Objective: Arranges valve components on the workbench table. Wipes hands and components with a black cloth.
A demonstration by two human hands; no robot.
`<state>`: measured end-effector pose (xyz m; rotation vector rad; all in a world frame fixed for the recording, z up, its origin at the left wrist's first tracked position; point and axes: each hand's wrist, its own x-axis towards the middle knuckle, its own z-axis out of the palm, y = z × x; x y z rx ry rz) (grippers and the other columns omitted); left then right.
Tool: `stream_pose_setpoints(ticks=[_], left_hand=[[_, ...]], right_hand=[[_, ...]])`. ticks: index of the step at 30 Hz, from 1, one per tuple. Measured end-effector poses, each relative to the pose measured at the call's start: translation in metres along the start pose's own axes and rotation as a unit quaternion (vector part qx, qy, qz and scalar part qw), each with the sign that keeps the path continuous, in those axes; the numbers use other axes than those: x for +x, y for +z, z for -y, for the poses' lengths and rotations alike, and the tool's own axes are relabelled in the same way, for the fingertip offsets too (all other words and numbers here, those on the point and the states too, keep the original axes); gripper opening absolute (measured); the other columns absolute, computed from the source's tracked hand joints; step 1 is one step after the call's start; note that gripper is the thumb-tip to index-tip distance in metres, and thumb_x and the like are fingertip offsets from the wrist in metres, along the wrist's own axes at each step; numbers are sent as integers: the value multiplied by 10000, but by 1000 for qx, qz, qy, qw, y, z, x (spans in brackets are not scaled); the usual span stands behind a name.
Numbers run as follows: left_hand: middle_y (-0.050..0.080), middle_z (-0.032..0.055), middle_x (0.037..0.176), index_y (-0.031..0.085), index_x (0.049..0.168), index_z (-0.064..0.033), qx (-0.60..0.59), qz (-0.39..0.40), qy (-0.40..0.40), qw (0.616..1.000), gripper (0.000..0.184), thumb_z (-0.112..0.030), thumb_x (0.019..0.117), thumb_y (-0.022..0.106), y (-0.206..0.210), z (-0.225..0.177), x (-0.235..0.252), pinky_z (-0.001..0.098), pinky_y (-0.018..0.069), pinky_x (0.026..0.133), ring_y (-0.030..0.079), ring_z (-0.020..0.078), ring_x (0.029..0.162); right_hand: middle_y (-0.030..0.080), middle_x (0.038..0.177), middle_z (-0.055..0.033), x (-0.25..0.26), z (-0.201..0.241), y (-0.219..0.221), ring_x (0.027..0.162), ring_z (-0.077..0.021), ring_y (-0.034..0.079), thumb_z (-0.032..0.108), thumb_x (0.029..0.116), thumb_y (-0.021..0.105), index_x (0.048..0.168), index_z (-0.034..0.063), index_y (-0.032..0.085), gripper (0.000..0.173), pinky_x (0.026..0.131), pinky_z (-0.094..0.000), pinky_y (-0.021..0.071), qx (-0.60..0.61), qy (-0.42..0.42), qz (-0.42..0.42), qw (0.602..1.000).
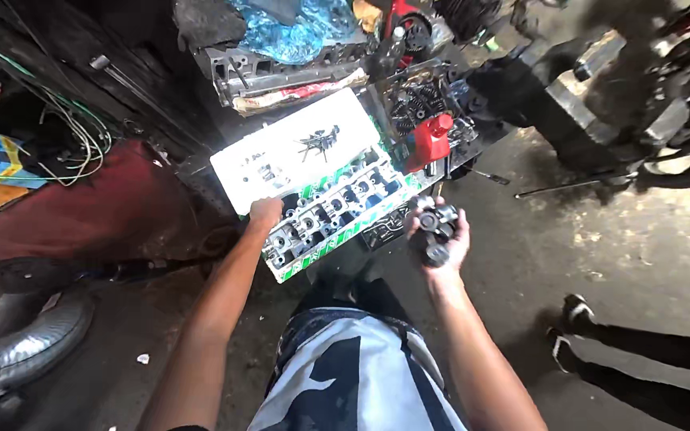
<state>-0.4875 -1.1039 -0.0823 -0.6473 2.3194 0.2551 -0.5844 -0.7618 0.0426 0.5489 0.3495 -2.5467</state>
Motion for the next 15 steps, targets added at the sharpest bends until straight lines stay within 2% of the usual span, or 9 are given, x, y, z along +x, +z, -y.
stream_pose_setpoints(ticks=[2, 4, 7, 8, 10, 11, 12, 14, 15], left_hand=[[724, 184, 1074, 743, 1131, -172, -13, -10, 1, 1000, 221, -244, 926, 702, 3, 0, -2, 646, 529, 816, 680, 417, 1024], [719, 179, 1108, 717, 1191, -182, -41, -9, 9, 999, 255, -267, 964, 637, -2, 8, -11, 644, 516, 847, 673, 412, 1056], [698, 195, 1195, 682, 1270, -147, -129, -39, 19, 991, 329, -293, 1012, 539, -20, 20, -36, 672, 477, 929, 643, 424, 1148], [697, 193, 1194, 680, 1262, -135, -160, -59, 16, 985, 338, -302, 1015, 522, -24, 26, -46, 668, 473, 942, 641, 418, 1155], [695, 214, 1161, 676, 1236, -73, -248, -107, 20, 963, 332, -270, 1015, 526, -28, 43, -70, 659, 479, 954, 646, 412, 1135], [696, 222, 1113, 669, 1213, -32, -304, -138, 25, 942, 315, -232, 1012, 532, -28, 51, -85, 632, 499, 936, 664, 391, 1079], [700, 201, 1035, 664, 1191, -4, -369, -175, 24, 912, 299, -199, 1003, 535, -27, 59, -103, 572, 539, 876, 686, 333, 967], [664, 79, 868, 631, 1189, 10, -507, -235, -3, 829, 302, -176, 980, 517, -21, 72, -142, 384, 570, 681, 646, 163, 718], [631, 4, 805, 608, 1156, -11, -566, -261, -19, 782, 264, -163, 964, 509, -16, 77, -160, 313, 560, 626, 618, 100, 657]], right_hand=[[707, 966, -87, 43, -13, 7, 829, -224, 721, 590, 1011, 360, 1147, 166, 645, 529, 725, -400, 625, -19, 15, 28, 999], [689, 1018, -62, 83, -27, 15, 860, -198, 709, 602, 1014, 367, 1203, 204, 605, 501, 748, -383, 619, -67, 22, 45, 996], [687, 1094, -74, 144, -36, 26, 927, -206, 710, 603, 1024, 400, 1273, 209, 599, 506, 785, -390, 621, -112, 50, 77, 990], [683, 1113, -65, 164, -38, 29, 935, -195, 707, 614, 1026, 384, 1309, 227, 580, 518, 783, -373, 618, -138, 62, 76, 985], [682, 1119, -50, 204, -41, 32, 932, -182, 706, 610, 1031, 372, 1304, 241, 583, 505, 772, -349, 617, -173, 91, 80, 977], [695, 1071, -79, 226, -45, 33, 888, -211, 714, 576, 1035, 389, 1254, 199, 603, 485, 741, -375, 623, -165, 95, 76, 979], [697, 1045, -95, 246, -47, 33, 863, -226, 714, 555, 1042, 386, 1248, 178, 602, 482, 728, -390, 624, -167, 104, 80, 977], [700, 1045, -101, 278, -54, 33, 862, -230, 718, 535, 1054, 361, 1266, 172, 589, 478, 726, -391, 627, -177, 129, 96, 971], [700, 1048, -97, 291, -59, 32, 867, -228, 719, 523, 1057, 361, 1265, 173, 590, 467, 724, -389, 628, -177, 138, 98, 970]])
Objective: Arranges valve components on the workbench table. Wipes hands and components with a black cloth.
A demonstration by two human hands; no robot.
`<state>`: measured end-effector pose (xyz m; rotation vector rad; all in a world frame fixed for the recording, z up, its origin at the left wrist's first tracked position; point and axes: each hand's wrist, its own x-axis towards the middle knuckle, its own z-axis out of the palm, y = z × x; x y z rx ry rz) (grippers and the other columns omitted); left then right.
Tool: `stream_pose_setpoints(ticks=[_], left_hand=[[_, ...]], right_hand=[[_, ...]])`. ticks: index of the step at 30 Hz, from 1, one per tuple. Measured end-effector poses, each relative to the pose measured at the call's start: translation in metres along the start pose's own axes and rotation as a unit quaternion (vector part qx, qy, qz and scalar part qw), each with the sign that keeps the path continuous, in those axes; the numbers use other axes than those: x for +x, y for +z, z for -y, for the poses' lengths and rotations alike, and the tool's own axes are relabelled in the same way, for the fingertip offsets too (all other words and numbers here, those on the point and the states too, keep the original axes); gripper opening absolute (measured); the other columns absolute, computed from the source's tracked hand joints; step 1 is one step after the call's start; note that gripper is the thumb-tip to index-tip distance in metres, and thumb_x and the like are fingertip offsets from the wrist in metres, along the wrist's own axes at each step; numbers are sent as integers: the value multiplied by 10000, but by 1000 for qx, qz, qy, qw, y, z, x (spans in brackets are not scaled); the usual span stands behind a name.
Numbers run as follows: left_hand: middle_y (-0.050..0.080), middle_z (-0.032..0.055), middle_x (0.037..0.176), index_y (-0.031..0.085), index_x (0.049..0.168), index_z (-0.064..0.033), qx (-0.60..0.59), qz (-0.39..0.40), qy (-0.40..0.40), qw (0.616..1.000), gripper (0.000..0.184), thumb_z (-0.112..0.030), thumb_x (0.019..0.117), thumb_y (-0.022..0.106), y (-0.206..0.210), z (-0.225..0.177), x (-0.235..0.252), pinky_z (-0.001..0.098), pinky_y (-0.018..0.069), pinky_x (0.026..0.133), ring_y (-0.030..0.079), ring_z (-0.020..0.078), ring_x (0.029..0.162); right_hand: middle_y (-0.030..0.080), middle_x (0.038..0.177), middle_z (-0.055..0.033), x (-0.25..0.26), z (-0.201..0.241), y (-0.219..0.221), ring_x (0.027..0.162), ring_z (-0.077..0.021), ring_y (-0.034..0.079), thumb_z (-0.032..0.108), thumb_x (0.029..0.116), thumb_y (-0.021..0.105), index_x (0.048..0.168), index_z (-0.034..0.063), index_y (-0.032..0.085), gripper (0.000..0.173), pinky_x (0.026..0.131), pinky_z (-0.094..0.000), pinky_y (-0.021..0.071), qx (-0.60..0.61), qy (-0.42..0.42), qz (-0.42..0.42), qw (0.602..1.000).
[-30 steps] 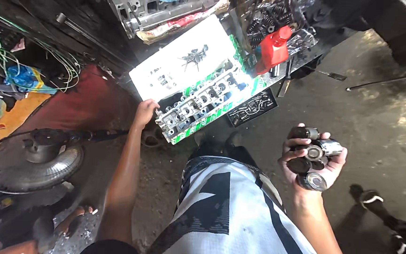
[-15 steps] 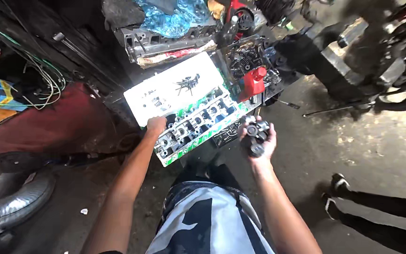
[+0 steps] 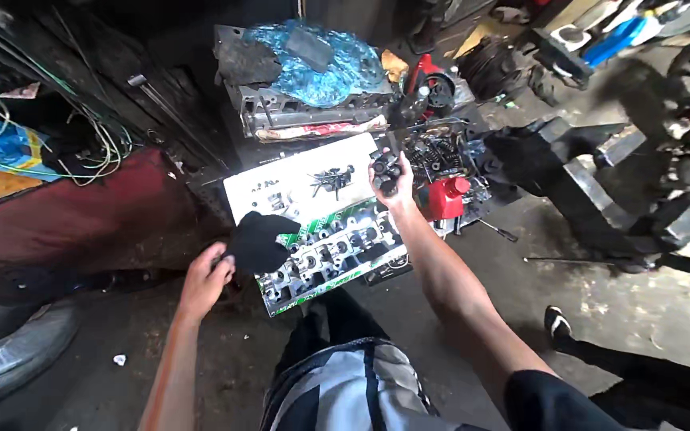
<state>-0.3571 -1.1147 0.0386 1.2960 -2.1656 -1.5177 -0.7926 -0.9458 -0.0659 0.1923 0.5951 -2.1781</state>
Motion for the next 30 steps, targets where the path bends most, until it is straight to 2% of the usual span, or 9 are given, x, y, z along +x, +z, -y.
stream_pose_setpoints(ticks=[3, 9, 15, 18, 21, 24, 26, 29, 30], left_hand=[[640, -116, 746, 598, 1033, -146, -147, -107, -16, 983, 152, -116, 948, 476, -19, 11, -41, 238, 563, 580, 622, 37, 615], [654, -123, 709, 590, 923, -207, -228, -239, -78, 941, 217, -83, 938, 412, -12, 15, -82, 181, 532, 515, 610, 12, 567], [664, -111, 721, 602, 904, -221, -258, -277, -66, 923, 229, -98, 940, 413, -5, 4, -84, 180, 528, 506, 618, 15, 572], [661, -106, 713, 608, 909, -211, -269, -290, -64, 916, 224, -100, 933, 415, 0, -4, -80, 178, 527, 502, 616, 17, 567], [664, -112, 709, 613, 905, -217, -272, -293, -63, 915, 248, -92, 940, 402, 3, -10, -78, 172, 524, 503, 616, 11, 567], [670, -109, 725, 620, 902, -223, -282, -290, -49, 913, 256, -94, 948, 403, 3, -7, -81, 168, 524, 504, 615, 9, 567], [672, -101, 723, 627, 897, -225, -283, -293, -43, 912, 253, -102, 952, 413, 2, -3, -85, 171, 527, 505, 618, 14, 570], [676, -92, 730, 644, 901, -229, -293, -300, -31, 907, 251, -106, 957, 433, -1, 2, -92, 178, 525, 507, 621, 21, 579], [678, -94, 731, 646, 899, -232, -296, -303, -27, 905, 254, -105, 956, 434, -2, 3, -95, 177, 525, 509, 622, 19, 581]], right_hand=[[698, 1030, -74, 33, -12, -1, 865, -209, 711, 531, 1045, 396, 1245, 176, 600, 455, 731, -388, 623, 26, 9, -24, 999], [659, 939, -62, 91, -42, 7, 794, -193, 678, 544, 1009, 447, 1137, 166, 564, 415, 695, -398, 601, 110, -15, -147, 983], [591, 1075, -65, 110, -62, 27, 932, -207, 621, 519, 1020, 449, 1269, 163, 505, 439, 798, -430, 551, 52, -101, -283, 952], [595, 992, -82, 118, -73, 38, 807, -203, 620, 517, 1015, 458, 1202, 119, 534, 446, 676, -403, 554, 39, -131, -321, 937], [601, 989, -101, 120, -78, 45, 813, -216, 613, 469, 1008, 505, 1185, 73, 570, 438, 693, -431, 544, 10, -133, -382, 915], [614, 1025, -144, 122, -79, 55, 845, -271, 627, 411, 1005, 544, 1216, 46, 588, 425, 697, -488, 556, -69, -122, -426, 894], [630, 959, -146, 121, -81, 57, 769, -266, 636, 334, 1015, 564, 1152, 42, 622, 329, 629, -461, 554, -220, -123, -442, 861], [697, 1132, -193, 111, -73, 47, 1069, -355, 653, 327, 977, 647, 1177, 82, 720, 324, 898, -555, 510, -476, -94, -420, 767], [699, 1119, -200, 110, -71, 40, 1062, -372, 652, 328, 972, 649, 1173, 86, 721, 323, 890, -580, 510, -522, -90, -398, 749]])
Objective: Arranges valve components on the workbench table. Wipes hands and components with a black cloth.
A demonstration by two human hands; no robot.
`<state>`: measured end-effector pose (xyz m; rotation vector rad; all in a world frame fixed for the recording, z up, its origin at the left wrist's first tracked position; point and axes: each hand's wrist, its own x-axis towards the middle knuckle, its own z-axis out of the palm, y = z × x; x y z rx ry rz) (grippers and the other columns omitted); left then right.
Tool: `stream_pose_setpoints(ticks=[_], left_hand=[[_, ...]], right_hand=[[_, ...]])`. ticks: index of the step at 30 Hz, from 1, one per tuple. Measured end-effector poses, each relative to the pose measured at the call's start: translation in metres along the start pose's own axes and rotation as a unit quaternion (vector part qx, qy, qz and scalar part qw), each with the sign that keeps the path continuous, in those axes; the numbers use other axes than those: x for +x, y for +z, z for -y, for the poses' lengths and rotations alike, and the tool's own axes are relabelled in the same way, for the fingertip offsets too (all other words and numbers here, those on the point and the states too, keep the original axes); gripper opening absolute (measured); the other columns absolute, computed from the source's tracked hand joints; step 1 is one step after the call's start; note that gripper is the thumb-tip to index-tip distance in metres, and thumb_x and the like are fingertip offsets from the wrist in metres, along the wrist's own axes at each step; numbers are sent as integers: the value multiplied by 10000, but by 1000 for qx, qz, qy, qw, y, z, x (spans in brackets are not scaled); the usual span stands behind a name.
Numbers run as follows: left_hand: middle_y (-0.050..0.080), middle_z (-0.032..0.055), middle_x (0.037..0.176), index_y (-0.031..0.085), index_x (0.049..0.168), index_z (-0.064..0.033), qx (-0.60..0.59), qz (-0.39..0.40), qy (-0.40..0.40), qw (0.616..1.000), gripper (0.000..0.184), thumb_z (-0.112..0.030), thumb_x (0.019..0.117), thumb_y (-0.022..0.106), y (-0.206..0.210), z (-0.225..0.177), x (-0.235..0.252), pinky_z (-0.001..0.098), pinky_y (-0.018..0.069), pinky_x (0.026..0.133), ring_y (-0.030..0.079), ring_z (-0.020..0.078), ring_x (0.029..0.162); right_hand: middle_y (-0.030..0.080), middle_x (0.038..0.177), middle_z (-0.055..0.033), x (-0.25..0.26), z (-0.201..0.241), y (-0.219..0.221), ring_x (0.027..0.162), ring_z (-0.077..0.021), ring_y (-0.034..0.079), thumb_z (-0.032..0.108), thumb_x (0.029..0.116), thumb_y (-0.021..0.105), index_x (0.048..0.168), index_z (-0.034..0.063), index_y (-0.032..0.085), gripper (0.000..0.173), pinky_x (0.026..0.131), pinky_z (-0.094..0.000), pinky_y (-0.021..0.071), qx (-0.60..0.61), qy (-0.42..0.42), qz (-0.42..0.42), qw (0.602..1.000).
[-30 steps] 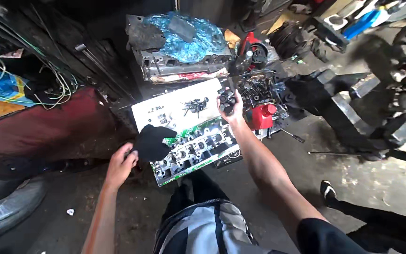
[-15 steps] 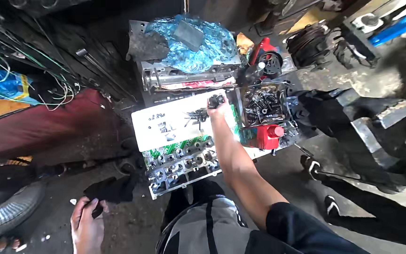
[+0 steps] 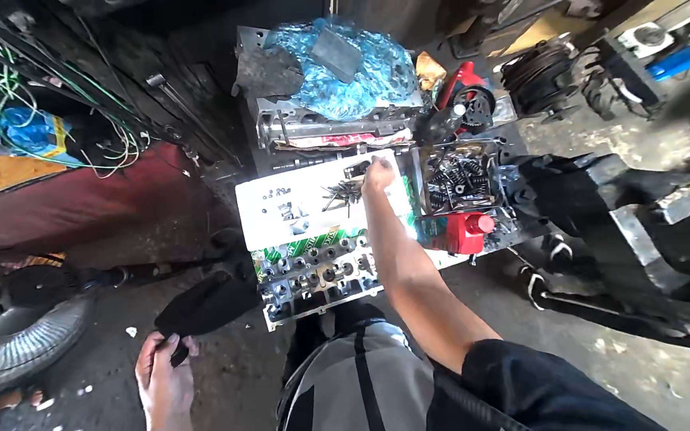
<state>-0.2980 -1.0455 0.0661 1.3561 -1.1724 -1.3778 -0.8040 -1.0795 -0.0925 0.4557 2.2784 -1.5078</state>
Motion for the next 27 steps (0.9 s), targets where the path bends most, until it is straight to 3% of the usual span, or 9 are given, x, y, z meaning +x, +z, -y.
stream_pose_setpoints(ticks=[4, 8, 9, 12, 15, 17, 21, 24, 27], left_hand=[[680, -100, 737, 631, 917, -231, -1, -51, -22, 998, 248, -105, 958, 423, -13, 6, -11, 183, 534, 506, 631, 21, 586], [683, -89, 741, 632, 934, -214, -4, -75, -34, 997, 262, -76, 957, 410, -24, 12, -24, 190, 536, 502, 631, 31, 579], [684, -90, 743, 638, 932, -215, -4, -78, -33, 996, 267, -75, 959, 411, -25, 11, -28, 188, 538, 505, 632, 28, 582], [683, -88, 743, 636, 926, -220, -1, -77, -27, 997, 261, -89, 963, 412, -32, 5, -36, 189, 538, 506, 634, 27, 589], [699, -88, 767, 658, 939, -238, -16, -54, -9, 998, 257, -103, 971, 442, -35, 1, -38, 186, 540, 520, 644, 27, 608], [710, -90, 801, 679, 966, -247, -23, -28, 3, 999, 247, -113, 978, 471, -32, -1, -38, 187, 548, 534, 650, 29, 622], [698, -124, 802, 682, 972, -280, 51, 62, 35, 996, 180, -155, 979, 553, -9, -5, -33, 194, 559, 577, 647, 23, 648], [671, -181, 764, 664, 969, -303, 132, 155, 51, 978, 109, -219, 974, 595, 15, -18, -35, 166, 552, 606, 639, -25, 664], [659, -181, 764, 666, 966, -298, 151, 248, 81, 954, 57, -341, 978, 631, 45, -42, -38, 161, 562, 606, 638, -47, 667]], right_hand=[[645, 1306, -181, 1, 1, -18, 1219, -388, 596, 326, 949, 663, 1291, 150, 690, 386, 985, -611, 462, -185, -133, 17, 974], [536, 1443, -226, 23, 23, -1, 1363, -425, 471, 619, 835, 723, 1405, 145, 601, 752, 1109, -635, 354, -326, -247, 62, 910], [559, 1431, -219, 31, 30, 5, 1378, -427, 462, 654, 813, 730, 1384, 141, 618, 775, 1135, -650, 321, -374, -257, 94, 886], [707, 1232, -177, 50, 41, 12, 1266, -427, 578, 538, 865, 738, 1243, 134, 702, 555, 1092, -689, 350, -468, -287, 163, 820], [725, 1136, -210, 44, 43, -17, 1118, -441, 660, 441, 888, 746, 1184, 93, 720, 457, 989, -691, 448, -423, -321, 165, 831], [709, 1163, -231, 29, 38, -44, 1119, -454, 652, 365, 882, 767, 1217, 62, 706, 456, 972, -705, 456, -397, -329, 157, 842], [648, 1282, -263, 20, 13, -73, 1224, -479, 586, 275, 854, 792, 1273, 50, 686, 488, 1021, -682, 440, -475, -322, 133, 808], [571, 1352, -285, -14, 8, -103, 1261, -509, 519, 225, 860, 809, 1349, 47, 634, 549, 1016, -699, 419, -418, -379, 159, 810], [658, 1277, -172, -101, 4, -130, 1149, -283, 644, 202, 978, 685, 1264, 21, 674, 339, 944, -480, 548, -238, -309, 352, 851]])
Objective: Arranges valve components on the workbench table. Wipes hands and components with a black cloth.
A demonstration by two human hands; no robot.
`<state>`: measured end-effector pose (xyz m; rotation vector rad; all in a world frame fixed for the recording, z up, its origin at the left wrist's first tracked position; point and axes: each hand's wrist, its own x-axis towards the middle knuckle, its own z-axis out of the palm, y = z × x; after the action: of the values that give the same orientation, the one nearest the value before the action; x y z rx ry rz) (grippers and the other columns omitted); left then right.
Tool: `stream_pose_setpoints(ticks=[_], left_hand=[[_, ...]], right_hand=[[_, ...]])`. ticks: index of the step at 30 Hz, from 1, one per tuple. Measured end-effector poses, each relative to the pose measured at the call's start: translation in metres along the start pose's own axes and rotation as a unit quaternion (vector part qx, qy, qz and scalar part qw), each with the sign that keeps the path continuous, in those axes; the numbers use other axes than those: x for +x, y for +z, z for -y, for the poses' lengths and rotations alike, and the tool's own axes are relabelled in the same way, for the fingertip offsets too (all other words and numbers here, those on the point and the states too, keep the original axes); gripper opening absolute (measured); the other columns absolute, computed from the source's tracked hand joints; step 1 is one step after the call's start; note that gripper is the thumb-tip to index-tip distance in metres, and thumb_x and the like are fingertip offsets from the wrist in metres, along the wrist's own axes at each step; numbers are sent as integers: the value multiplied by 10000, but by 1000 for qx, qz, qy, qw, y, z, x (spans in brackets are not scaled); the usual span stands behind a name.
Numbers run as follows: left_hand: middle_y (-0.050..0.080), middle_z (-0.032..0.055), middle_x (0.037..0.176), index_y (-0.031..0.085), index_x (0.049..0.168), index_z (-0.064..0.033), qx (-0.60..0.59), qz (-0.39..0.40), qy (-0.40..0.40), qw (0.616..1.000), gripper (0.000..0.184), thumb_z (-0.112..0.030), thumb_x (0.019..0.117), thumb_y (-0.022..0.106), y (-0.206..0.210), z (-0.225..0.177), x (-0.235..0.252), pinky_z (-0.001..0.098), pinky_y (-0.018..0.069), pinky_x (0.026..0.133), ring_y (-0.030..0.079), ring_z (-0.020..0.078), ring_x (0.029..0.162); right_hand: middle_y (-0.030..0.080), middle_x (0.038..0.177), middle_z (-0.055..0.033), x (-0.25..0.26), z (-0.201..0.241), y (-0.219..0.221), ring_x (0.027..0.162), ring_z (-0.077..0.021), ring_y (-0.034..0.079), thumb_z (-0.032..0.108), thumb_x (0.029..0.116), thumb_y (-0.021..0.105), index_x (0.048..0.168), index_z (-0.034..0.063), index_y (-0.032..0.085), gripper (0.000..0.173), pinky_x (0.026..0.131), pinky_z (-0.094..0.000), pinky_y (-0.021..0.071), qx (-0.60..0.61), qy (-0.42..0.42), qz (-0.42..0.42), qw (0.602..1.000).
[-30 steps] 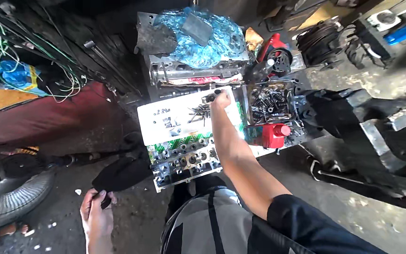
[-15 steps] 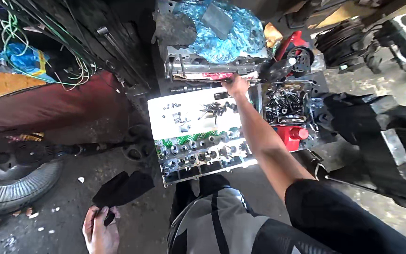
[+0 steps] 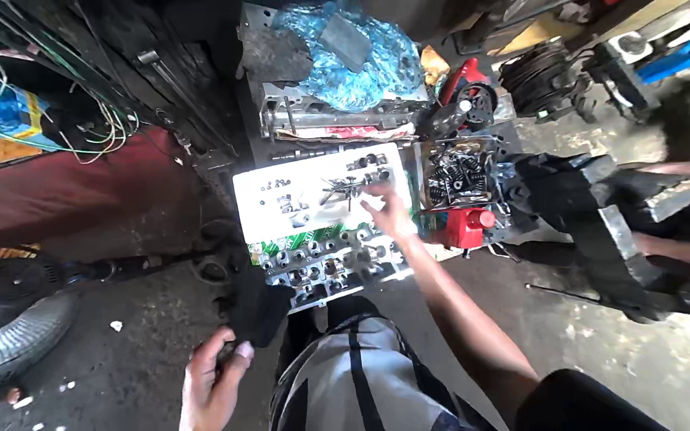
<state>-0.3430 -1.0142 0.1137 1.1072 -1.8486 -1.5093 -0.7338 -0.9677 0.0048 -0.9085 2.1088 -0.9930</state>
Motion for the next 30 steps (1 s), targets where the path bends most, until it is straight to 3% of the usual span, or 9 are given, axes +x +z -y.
stream_pose_setpoints(ticks=[3, 5, 9, 13, 18, 21, 25, 28, 30], left_hand=[[604, -102, 728, 631, 951, -197, 68, 62, 88, 992, 220, -402, 1010, 580, 26, -25, 23, 146, 529, 577, 587, -54, 634], [641, 7, 790, 655, 967, -107, 175, 60, 159, 970, 339, -409, 1034, 517, 49, -30, 41, 208, 545, 654, 620, 31, 720], [610, 249, 1237, 593, 1100, -73, 384, -17, 259, 886, 698, -673, 1022, 244, 83, -25, 53, 546, 420, 1004, 574, 398, 1185], [308, 270, 1615, 509, 1396, -39, 328, -20, 257, 909, 916, -778, 963, 185, 62, -27, 53, 655, 43, 1231, 207, 416, 1540], [597, 53, 1406, 361, 1467, 14, -159, -30, 43, 986, 715, -576, 1066, 311, 36, 8, 48, 344, 536, 1015, 610, 140, 1237], [689, -73, 1136, 536, 1330, -32, -239, 5, -68, 969, 346, -204, 1073, 381, 26, 6, 22, 216, 552, 928, 645, -20, 1034], [625, 49, 1316, 443, 1451, 4, -388, 138, -83, 908, 444, -263, 1113, 330, -13, 71, -26, 264, 496, 1016, 584, 69, 1201], [665, -47, 958, 515, 1204, -81, -354, -17, -229, 907, 356, -193, 1110, 190, -26, 21, -30, 210, 568, 799, 646, -8, 896], [686, -46, 1031, 510, 1279, -74, -325, -72, -196, 923, 354, -219, 1116, 230, -28, -5, -14, 213, 575, 840, 662, -13, 950]], right_hand=[[595, 1434, -75, -86, 44, 45, 1261, -182, 604, 632, 1046, 309, 1501, 56, 473, 752, 1017, -422, 542, 376, 53, 291, 878], [640, 1374, -16, -121, 74, 67, 1267, -148, 601, 831, 903, 400, 1474, 153, 479, 890, 1074, -420, 512, 554, 99, 359, 744], [693, 1188, -32, -159, 131, 88, 1132, -119, 657, 476, 1100, 288, 1321, 129, 536, 480, 998, -338, 540, 714, 150, 208, 651], [730, 1036, -43, -165, 144, 90, 955, -119, 713, 117, 1001, 614, 1240, 46, 535, 261, 886, -333, 596, 679, 63, 100, 724], [746, 1018, -17, -176, 164, 78, 955, -87, 720, -15, 969, 571, 1192, 21, 580, 226, 916, -308, 604, 583, 13, 46, 811], [748, 965, 37, -192, 182, 101, 923, -16, 704, 12, 989, 552, 1093, 35, 654, 147, 900, -253, 592, 503, -58, 48, 861], [749, 979, -113, -188, 179, 165, 1015, -192, 697, 380, 1015, 571, 1023, -5, 745, 422, 927, -420, 555, 117, -275, -62, 952], [698, 1270, -117, -186, 190, 185, 1330, -361, 544, 431, 1008, 553, 1075, 71, 763, 422, 1148, -631, 320, -87, -271, -75, 956], [520, 1535, -112, -181, 190, 192, 1515, -396, 322, 467, 1033, 505, 1151, 96, 740, 454, 1209, -716, 137, -142, -232, -72, 960]])
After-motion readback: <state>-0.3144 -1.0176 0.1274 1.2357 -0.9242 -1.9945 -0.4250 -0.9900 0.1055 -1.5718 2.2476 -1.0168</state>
